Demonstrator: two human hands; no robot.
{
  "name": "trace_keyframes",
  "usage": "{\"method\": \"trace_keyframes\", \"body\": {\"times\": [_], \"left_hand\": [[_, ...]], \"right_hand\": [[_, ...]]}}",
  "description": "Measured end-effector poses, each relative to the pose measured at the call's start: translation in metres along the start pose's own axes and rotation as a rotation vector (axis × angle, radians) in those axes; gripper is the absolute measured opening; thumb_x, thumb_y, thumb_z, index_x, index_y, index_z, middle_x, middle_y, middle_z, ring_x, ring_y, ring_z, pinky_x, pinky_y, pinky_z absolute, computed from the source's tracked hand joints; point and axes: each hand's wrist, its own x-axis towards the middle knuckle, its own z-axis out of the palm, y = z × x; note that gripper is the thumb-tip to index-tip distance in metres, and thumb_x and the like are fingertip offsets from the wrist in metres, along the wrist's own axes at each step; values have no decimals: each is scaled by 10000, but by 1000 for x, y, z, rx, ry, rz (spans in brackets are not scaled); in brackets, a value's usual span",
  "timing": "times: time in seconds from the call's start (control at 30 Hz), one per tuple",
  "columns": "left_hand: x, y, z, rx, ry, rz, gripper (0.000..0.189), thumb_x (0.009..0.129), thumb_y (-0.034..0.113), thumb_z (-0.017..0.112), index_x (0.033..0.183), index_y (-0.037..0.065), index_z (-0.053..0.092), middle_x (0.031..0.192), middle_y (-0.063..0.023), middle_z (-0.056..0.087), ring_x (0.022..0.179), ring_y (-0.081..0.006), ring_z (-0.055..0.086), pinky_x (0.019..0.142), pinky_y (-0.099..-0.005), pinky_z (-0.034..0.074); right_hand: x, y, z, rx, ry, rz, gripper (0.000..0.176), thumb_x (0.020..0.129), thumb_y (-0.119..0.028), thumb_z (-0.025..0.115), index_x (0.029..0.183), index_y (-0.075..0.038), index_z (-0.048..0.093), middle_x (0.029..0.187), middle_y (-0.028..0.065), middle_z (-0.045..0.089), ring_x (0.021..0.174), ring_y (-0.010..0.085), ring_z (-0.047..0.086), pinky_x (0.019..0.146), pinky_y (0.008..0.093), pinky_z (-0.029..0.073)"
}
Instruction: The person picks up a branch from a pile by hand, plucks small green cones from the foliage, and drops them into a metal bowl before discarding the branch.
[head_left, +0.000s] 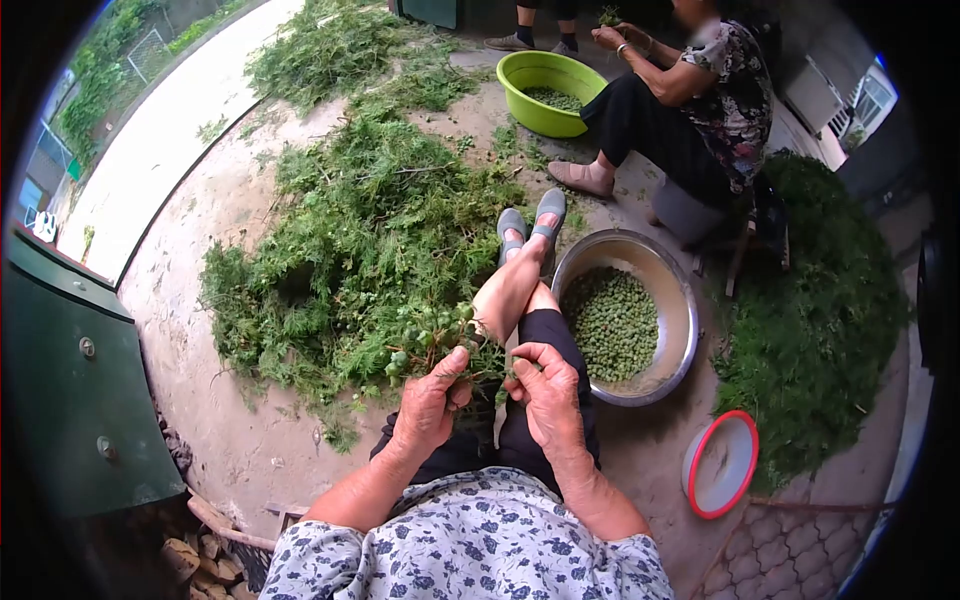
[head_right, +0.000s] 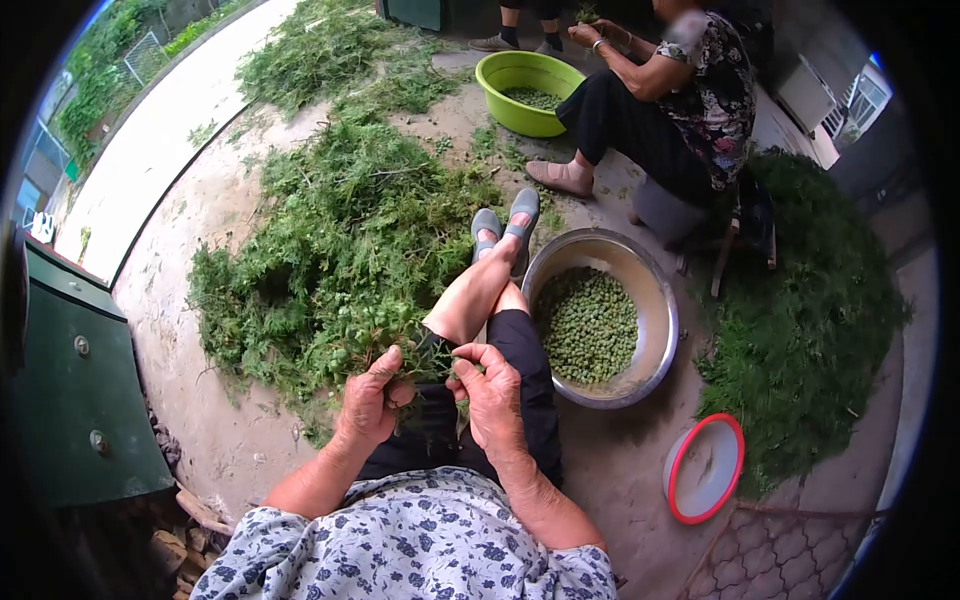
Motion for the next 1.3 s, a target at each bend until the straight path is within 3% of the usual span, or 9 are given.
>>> {"method": "trace_keyframes", "body": {"times": [0.4, 0.6, 0.67, 0.8, 0.9, 1.1, 1.13, 1.23, 1.3], "left_hand": [[-6, 3, -3, -2, -13, 64, 259, 848, 334, 610, 838, 79, 563, 671, 27, 509, 521, -64, 380, 461, -204, 276], [-11, -11, -1, 115, -87, -53, 244, 865, 329, 589, 919, 91, 579, 740, 60, 483, 571, -45, 334, 498, -202, 259], [-13, -7, 5, 66, -74, -22, 226, 866, 305, 592, 919, 86, 577, 736, 60, 475, 565, -44, 328, 498, -201, 256], [-8, 0, -6, -35, -117, 2, 241, 839, 206, 621, 992, 22, 599, 750, 20, 544, 502, -51, 328, 448, -195, 253], [-5, 4, -11, -59, -151, -21, 150, 821, 137, 593, 936, 42, 578, 688, 35, 491, 498, -57, 345, 441, -204, 260], [-13, 10, -3, -22, -180, -15, 254, 815, 142, 580, 1030, 8, 589, 777, 2, 568, 520, -66, 363, 457, -205, 276], [-12, 8, -3, -19, -180, -20, 254, 815, 142, 580, 1030, 8, 589, 777, 2, 568, 520, -66, 363, 457, -205, 276], [-9, 0, -7, 21, -215, -92, 275, 813, 141, 580, 1052, 6, 591, 804, 7, 576, 545, -64, 382, 472, -199, 289], [-8, -3, -7, 93, -254, -114, 267, 829, 136, 557, 1047, -13, 597, 930, -58, 622, 608, -75, 458, 460, -203, 308]], "right_hand": [[-5, 13, 3, -195, -67, 21, 115, 840, -13, 562, 955, -14, 567, 771, 0, 576, 644, 49, 534, 567, 173, 411], [3, 10, 1, -674, 137, -491, 137, 782, 39, 538, 905, -11, 571, 749, 33, 575, 620, 91, 538, 576, 237, 447], [12, 12, -13, -181, 217, -138, 89, 821, 22, 533, 898, -15, 557, 761, 18, 567, 583, 71, 511, 521, 187, 406], [22, -12, -49, -164, 377, -396, 140, 830, 10, 545, 968, -6, 562, 837, 17, 564, 644, 59, 519, 561, 169, 413], [30, -36, -90, -405, 504, -627, 182, 826, 13, 539, 1005, -3, 571, 929, 39, 564, 738, 91, 544, 620, 209, 459], [45, -54, -175, -1609, 826, -820, 236, 830, -37, 559, 1059, 19, 582, 1054, 85, 579, 884, 171, 579, 781, 275, 461], [45, -53, -179, -1610, 829, -814, 236, 830, -37, 559, 1059, 19, 582, 1054, 85, 579, 884, 171, 579, 781, 275, 461], [29, -66, -109, -582, 361, -447, 206, 831, -84, 597, 1004, 28, 604, 880, 71, 633, 823, 127, 586, 773, 230, 451], [19, -66, -60, -574, 93, -444, 172, 854, -76, 576, 994, 18, 608, 883, 56, 622, 815, 119, 577, 755, 234, 454]]}}
